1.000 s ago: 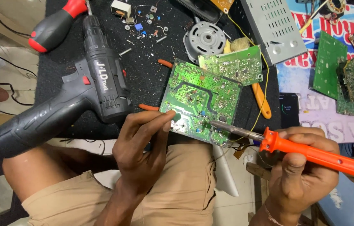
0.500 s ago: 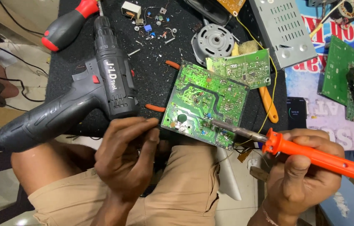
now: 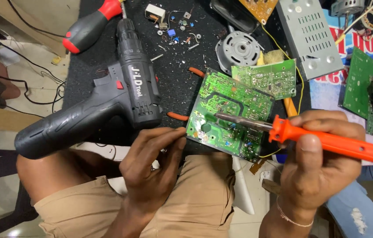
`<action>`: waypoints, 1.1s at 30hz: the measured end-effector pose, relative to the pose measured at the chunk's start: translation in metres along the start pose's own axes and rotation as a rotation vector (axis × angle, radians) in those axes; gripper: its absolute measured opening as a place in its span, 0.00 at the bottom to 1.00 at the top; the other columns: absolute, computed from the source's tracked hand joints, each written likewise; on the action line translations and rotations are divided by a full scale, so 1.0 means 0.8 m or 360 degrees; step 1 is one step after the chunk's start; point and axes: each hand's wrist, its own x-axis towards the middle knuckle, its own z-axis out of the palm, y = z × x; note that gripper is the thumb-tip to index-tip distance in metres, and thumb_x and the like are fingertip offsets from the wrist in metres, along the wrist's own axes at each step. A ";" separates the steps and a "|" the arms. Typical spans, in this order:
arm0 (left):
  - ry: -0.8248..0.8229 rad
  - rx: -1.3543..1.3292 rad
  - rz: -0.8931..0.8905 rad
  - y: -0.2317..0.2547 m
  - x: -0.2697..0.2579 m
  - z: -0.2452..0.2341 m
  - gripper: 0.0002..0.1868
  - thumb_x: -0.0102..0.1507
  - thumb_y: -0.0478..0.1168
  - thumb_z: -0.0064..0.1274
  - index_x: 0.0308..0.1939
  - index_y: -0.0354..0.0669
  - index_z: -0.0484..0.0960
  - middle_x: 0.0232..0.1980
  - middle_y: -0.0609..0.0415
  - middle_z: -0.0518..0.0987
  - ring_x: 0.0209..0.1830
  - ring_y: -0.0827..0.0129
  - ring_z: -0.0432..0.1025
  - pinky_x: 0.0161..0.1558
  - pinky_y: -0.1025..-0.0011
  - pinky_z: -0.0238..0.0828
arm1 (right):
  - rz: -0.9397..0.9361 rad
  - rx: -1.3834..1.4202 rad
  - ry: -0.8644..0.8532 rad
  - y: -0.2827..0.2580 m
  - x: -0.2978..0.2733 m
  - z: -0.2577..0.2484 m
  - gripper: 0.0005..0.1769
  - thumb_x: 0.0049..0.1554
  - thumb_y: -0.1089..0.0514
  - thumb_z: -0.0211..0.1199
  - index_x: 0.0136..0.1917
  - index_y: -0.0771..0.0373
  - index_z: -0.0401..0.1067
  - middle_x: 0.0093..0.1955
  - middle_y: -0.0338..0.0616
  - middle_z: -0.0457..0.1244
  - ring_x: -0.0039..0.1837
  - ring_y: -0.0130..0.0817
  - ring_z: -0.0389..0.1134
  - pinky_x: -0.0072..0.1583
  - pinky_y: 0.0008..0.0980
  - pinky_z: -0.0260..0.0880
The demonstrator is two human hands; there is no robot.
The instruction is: The person sits on the floor and uses a soldering iron to solder components onto a green circuit board. They hold the board with one hand and apply the soldering iron with the other, occasionally picking up small components from the table.
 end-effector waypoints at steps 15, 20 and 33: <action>0.0009 0.0047 -0.0004 -0.004 0.002 0.001 0.06 0.66 0.30 0.56 0.46 0.36 0.84 0.43 0.47 0.83 0.36 0.68 0.78 0.39 0.75 0.77 | 0.0007 -0.0072 -0.0290 -0.016 0.015 0.022 0.17 0.67 0.50 0.55 0.55 0.66 0.59 0.50 0.57 0.59 0.48 0.39 0.64 0.40 0.26 0.69; 0.0004 0.0072 0.0033 -0.005 0.003 0.002 0.05 0.66 0.29 0.56 0.46 0.36 0.84 0.42 0.49 0.84 0.40 0.64 0.80 0.46 0.71 0.80 | 0.0033 -0.0072 -0.0319 -0.014 0.015 0.022 0.16 0.67 0.51 0.56 0.55 0.66 0.59 0.51 0.56 0.59 0.50 0.39 0.65 0.40 0.25 0.69; -0.0002 0.0028 0.0027 -0.008 0.001 0.003 0.06 0.66 0.29 0.56 0.46 0.36 0.83 0.42 0.49 0.83 0.40 0.63 0.79 0.46 0.71 0.79 | 0.0040 -0.0082 -0.0383 -0.012 0.018 0.022 0.16 0.67 0.52 0.56 0.54 0.68 0.58 0.51 0.58 0.58 0.46 0.39 0.63 0.41 0.27 0.68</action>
